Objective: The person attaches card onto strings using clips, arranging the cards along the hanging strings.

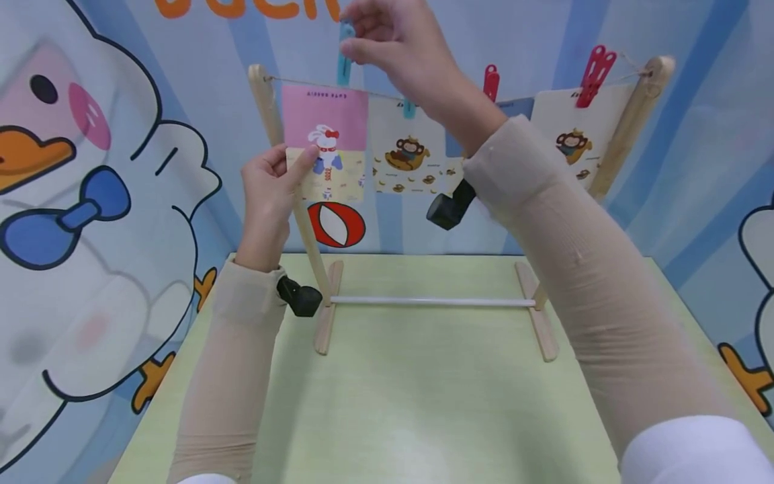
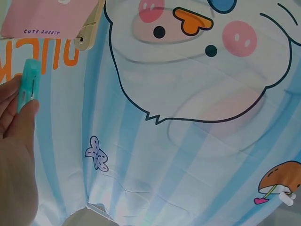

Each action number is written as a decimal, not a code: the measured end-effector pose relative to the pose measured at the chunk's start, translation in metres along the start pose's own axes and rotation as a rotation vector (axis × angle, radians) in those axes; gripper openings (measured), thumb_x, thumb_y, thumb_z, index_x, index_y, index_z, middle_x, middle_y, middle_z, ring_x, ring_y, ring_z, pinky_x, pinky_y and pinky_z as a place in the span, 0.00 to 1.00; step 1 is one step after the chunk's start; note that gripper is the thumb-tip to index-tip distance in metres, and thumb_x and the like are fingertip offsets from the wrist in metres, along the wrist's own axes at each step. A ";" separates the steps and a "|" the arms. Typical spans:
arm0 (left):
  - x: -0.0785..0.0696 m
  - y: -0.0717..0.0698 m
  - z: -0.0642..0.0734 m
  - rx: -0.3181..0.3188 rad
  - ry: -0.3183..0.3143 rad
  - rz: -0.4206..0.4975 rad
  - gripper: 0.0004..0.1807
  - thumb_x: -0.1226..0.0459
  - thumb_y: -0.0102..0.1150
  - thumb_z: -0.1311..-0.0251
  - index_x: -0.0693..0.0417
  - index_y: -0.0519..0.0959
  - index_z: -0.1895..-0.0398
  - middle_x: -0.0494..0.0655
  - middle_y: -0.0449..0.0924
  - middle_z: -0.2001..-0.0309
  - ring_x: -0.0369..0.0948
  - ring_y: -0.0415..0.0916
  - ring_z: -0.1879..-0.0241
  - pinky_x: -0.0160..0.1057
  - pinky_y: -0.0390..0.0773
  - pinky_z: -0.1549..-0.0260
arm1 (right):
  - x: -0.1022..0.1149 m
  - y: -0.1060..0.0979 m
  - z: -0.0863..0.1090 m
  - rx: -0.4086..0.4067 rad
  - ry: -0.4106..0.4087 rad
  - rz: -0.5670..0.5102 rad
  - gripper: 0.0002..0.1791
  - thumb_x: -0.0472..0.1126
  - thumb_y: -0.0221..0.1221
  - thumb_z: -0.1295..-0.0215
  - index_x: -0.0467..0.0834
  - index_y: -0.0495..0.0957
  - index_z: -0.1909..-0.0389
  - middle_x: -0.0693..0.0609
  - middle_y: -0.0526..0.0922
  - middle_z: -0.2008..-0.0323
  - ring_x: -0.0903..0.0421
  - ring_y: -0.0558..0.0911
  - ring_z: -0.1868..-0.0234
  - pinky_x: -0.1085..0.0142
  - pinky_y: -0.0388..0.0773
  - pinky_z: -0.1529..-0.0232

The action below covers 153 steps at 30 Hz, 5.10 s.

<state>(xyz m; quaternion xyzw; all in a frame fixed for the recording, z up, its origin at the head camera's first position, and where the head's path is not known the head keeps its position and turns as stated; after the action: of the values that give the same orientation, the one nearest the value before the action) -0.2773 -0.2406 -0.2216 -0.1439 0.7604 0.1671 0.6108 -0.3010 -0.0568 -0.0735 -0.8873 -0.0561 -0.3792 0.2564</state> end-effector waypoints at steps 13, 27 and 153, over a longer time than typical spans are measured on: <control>0.001 0.004 -0.003 -0.024 0.002 -0.001 0.28 0.49 0.68 0.59 0.52 0.80 0.54 0.49 0.82 0.60 0.45 0.80 0.61 0.36 0.77 0.58 | -0.027 0.002 -0.027 -0.027 0.115 -0.090 0.11 0.35 0.60 0.43 0.40 0.75 0.59 0.49 0.76 0.61 0.57 0.74 0.57 0.72 0.71 0.52; 0.002 0.008 -0.001 -0.031 0.011 -0.017 0.29 0.48 0.68 0.60 0.52 0.80 0.54 0.50 0.82 0.61 0.44 0.81 0.63 0.35 0.78 0.61 | -0.016 0.006 -0.027 0.014 0.187 -0.038 0.12 0.34 0.59 0.41 0.38 0.73 0.57 0.49 0.74 0.62 0.57 0.74 0.60 0.72 0.71 0.53; 0.016 -0.005 0.028 -0.088 0.446 -0.426 0.28 0.43 0.43 0.36 0.49 0.61 0.40 0.45 0.64 0.46 0.39 0.64 0.49 0.38 0.67 0.55 | -0.037 0.000 0.092 0.136 -0.331 0.417 0.18 0.41 0.56 0.36 0.41 0.73 0.46 0.53 0.77 0.50 0.61 0.75 0.51 0.66 0.71 0.49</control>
<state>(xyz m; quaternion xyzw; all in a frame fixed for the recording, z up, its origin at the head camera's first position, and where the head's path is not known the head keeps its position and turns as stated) -0.2538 -0.2336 -0.2431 -0.3593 0.8206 0.0326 0.4433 -0.2674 -0.0076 -0.1532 -0.9103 0.0612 -0.1633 0.3754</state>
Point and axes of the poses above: each hand's wrist, its own z-axis away from the middle knuckle, its own y-axis out of the palm, x = y × z, the point moved 6 cm from there along -z, towards the middle knuckle
